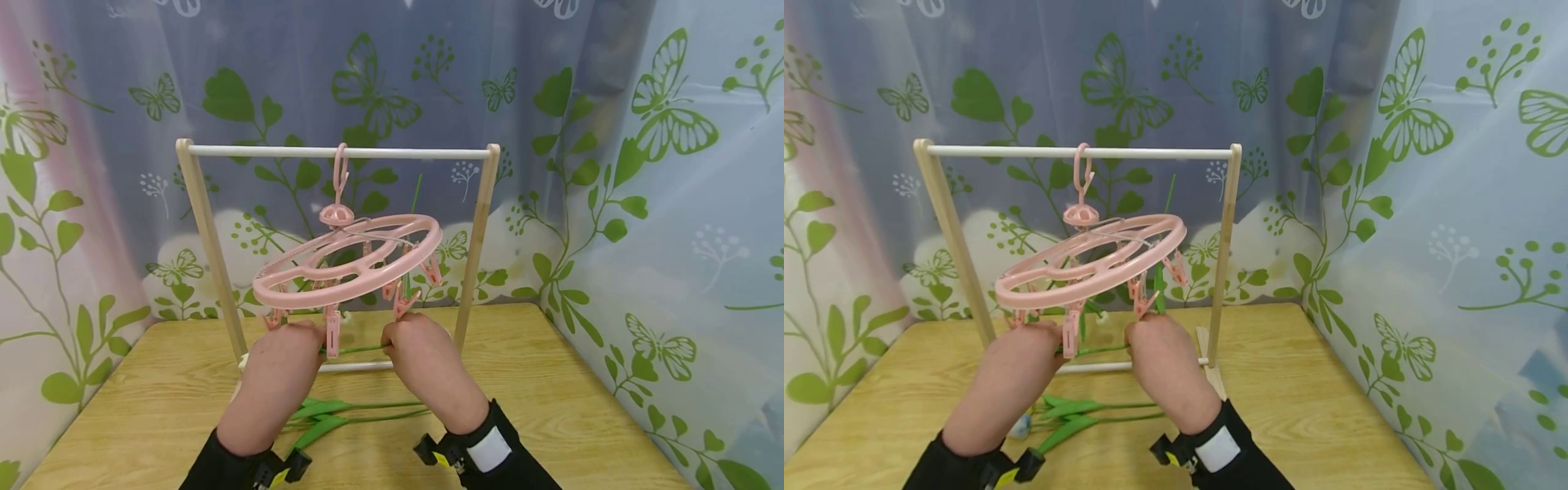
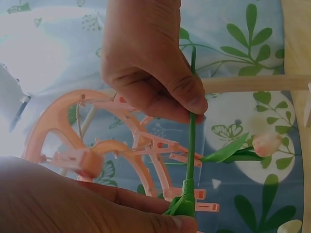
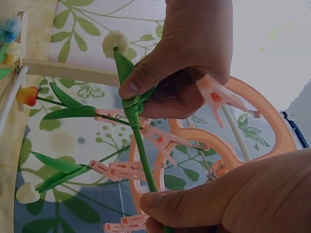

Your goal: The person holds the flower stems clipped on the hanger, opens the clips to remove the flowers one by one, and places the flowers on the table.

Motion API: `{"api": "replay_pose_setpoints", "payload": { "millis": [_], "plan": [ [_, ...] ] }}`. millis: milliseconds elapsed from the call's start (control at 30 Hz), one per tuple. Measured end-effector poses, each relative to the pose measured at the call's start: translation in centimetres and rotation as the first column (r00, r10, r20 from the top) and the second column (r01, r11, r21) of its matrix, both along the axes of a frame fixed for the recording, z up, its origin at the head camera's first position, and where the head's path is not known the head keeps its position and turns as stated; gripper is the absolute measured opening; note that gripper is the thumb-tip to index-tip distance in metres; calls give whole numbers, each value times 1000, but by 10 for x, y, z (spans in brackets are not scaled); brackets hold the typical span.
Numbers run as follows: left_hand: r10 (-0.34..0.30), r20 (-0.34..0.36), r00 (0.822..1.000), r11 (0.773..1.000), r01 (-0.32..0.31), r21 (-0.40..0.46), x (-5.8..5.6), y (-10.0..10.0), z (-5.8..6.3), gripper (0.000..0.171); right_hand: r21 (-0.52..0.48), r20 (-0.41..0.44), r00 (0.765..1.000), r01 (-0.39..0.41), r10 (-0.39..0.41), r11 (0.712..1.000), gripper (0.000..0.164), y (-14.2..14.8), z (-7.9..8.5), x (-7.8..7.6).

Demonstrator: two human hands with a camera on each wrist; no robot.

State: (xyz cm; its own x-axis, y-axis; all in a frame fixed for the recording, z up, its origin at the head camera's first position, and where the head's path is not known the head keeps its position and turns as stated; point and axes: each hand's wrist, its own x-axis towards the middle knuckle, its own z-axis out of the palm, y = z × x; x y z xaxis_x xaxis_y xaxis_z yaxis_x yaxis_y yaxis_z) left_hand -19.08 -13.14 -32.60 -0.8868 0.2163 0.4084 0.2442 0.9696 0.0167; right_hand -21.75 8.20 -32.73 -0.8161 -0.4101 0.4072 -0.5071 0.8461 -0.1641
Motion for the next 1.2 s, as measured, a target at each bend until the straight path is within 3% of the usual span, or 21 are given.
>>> {"api": "replay_pose_setpoints", "payload": {
  "millis": [267,567,1200],
  "plan": [
    [-2,-10,1000,1000,2,10,-1,0,-1,19,-1,-16,1000,-3,3,1000,8,0,-2,-2],
    [-15,-103,995,999,19,42,-2,0,-7,43,15,10,1000,-1,1,1000,6,-1,-3,-3],
    [-29,-101,994,998,34,46,-8,-3,-15,40,0,64,998,-14,14,1000,6,0,-9,-7]
  ]
}}
